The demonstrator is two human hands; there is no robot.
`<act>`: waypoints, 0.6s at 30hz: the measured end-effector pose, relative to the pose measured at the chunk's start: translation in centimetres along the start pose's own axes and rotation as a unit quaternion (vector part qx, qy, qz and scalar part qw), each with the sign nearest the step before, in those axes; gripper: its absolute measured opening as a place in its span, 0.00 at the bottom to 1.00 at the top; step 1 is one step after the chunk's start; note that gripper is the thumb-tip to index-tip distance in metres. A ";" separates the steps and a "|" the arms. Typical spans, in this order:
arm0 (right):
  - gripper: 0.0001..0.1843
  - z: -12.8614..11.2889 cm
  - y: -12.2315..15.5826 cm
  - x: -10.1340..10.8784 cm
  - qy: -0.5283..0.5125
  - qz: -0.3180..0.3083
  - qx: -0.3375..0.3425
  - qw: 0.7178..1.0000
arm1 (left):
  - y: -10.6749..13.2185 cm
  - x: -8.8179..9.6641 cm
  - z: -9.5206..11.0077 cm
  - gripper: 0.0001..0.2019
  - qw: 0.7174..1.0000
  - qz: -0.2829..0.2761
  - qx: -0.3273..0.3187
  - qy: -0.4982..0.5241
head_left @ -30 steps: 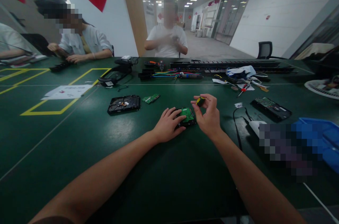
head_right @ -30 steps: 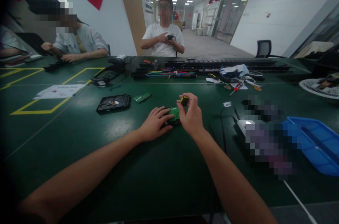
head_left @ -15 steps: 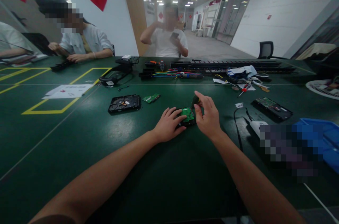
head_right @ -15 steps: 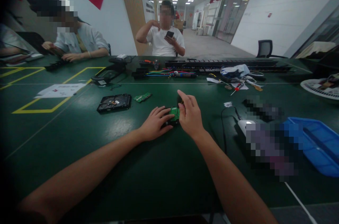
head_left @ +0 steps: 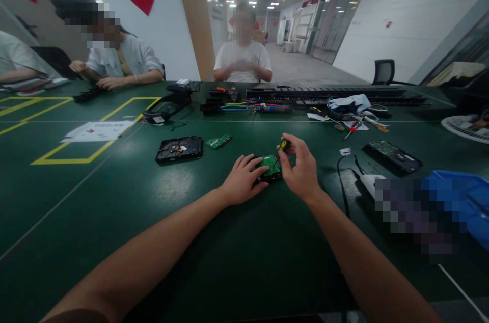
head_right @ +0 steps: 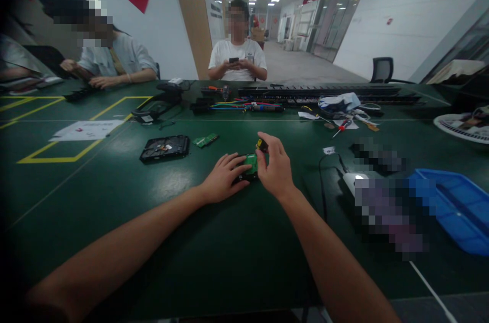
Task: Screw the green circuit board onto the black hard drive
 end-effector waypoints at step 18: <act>0.32 -0.4 -0.2 -0.3 0.016 -0.028 0.012 0.999 | 0.0 0.1 0.1 0.26 1.000 0.002 -0.005 0.003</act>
Point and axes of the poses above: each hand's wrist, its own y-axis away from the middle knuckle, its own x-axis out of the back of the hand, z = x × y, the point moved 10 cm from there along -y, towards the middle knuckle, and after that the axes turned 4 degrees about x, right-handed, at the moved point
